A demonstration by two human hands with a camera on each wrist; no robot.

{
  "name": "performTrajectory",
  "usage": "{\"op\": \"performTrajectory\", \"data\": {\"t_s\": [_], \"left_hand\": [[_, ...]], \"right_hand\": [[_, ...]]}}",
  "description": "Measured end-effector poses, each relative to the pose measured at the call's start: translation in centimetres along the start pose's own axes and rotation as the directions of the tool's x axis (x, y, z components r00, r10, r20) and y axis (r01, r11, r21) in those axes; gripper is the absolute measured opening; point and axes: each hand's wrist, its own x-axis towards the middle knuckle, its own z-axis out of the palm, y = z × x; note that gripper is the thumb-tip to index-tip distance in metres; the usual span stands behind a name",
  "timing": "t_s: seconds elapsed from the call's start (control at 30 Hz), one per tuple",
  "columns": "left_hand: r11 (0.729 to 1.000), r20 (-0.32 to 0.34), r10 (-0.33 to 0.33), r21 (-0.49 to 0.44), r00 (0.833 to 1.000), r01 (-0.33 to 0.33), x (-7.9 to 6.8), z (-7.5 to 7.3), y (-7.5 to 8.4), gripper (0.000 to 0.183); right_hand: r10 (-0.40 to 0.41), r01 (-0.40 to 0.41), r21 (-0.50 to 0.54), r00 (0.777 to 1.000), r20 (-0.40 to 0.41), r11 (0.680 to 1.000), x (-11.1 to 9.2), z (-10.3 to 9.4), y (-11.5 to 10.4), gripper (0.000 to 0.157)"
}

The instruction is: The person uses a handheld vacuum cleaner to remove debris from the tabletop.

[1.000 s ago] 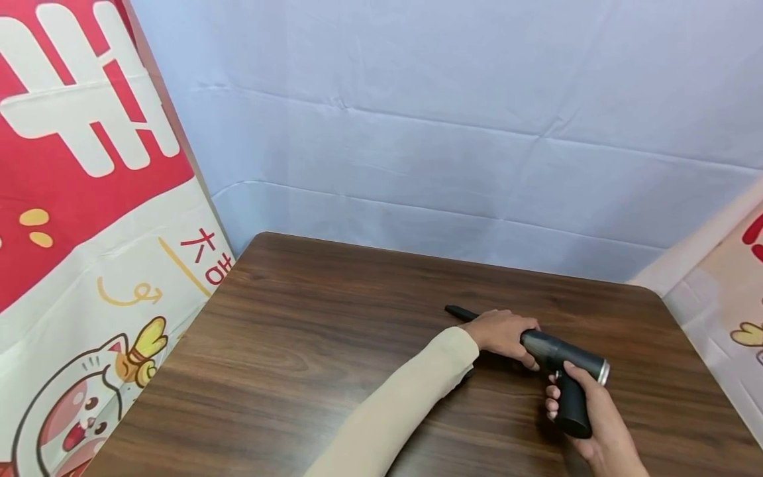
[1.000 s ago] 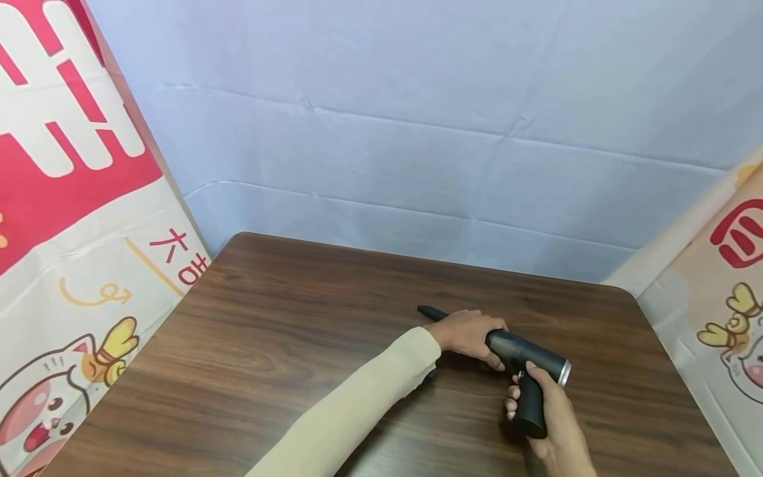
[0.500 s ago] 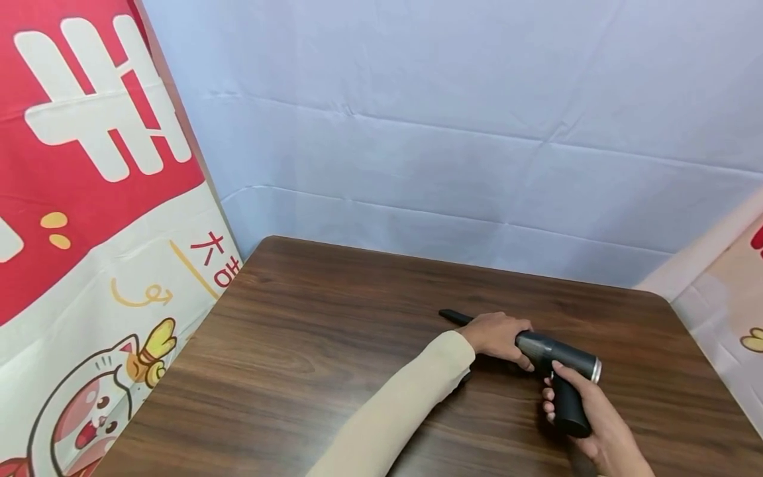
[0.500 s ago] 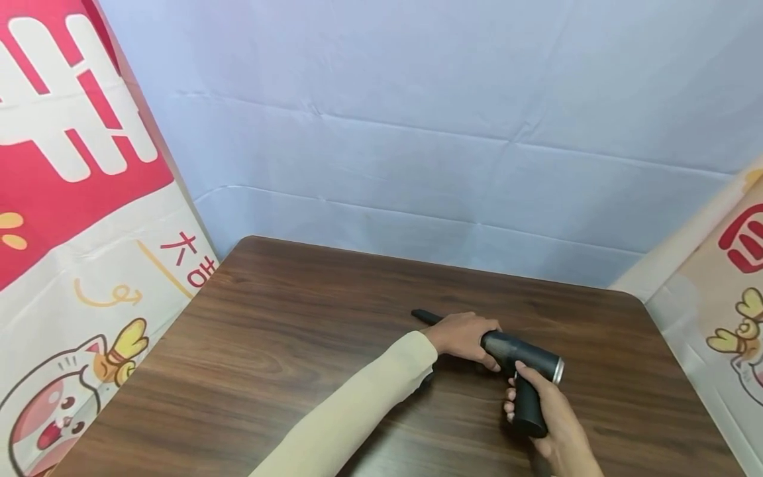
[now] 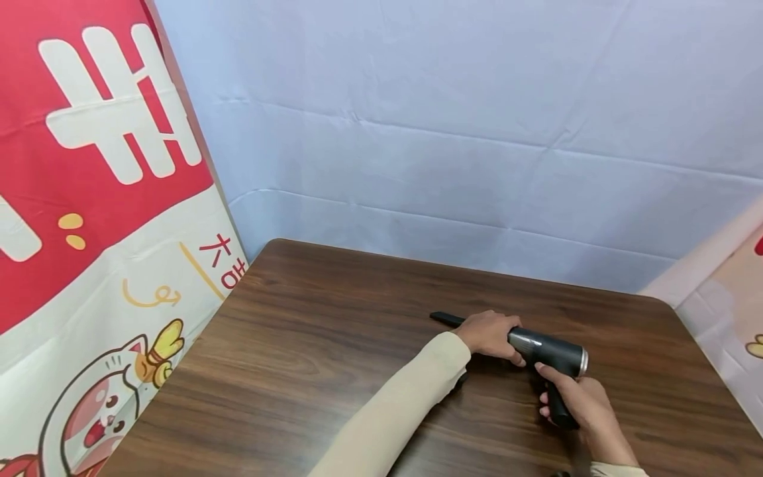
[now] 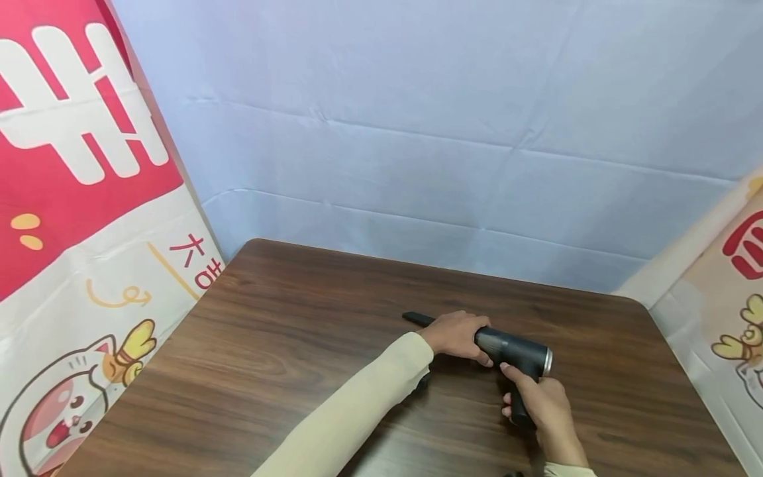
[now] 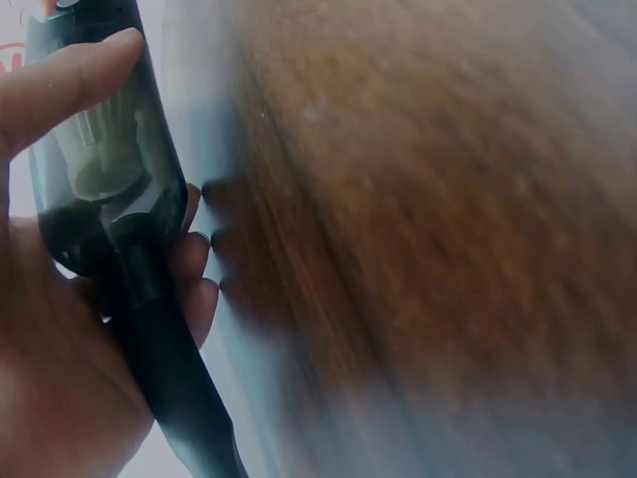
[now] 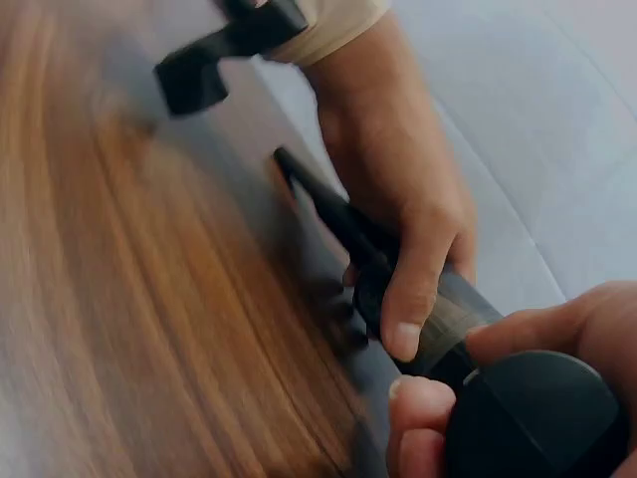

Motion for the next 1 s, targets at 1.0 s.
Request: {"op": "performTrajectory", "data": {"t_s": [1.0], "left_hand": [[0.993,-0.126,-0.089,0.064,0.988,0.097,-1.1,-0.2,-1.8,0.062]], "right_hand": [[-0.221,0.093,-0.69,0.97,-0.1,0.718,1.3,2.2,-1.0,0.07]]}}
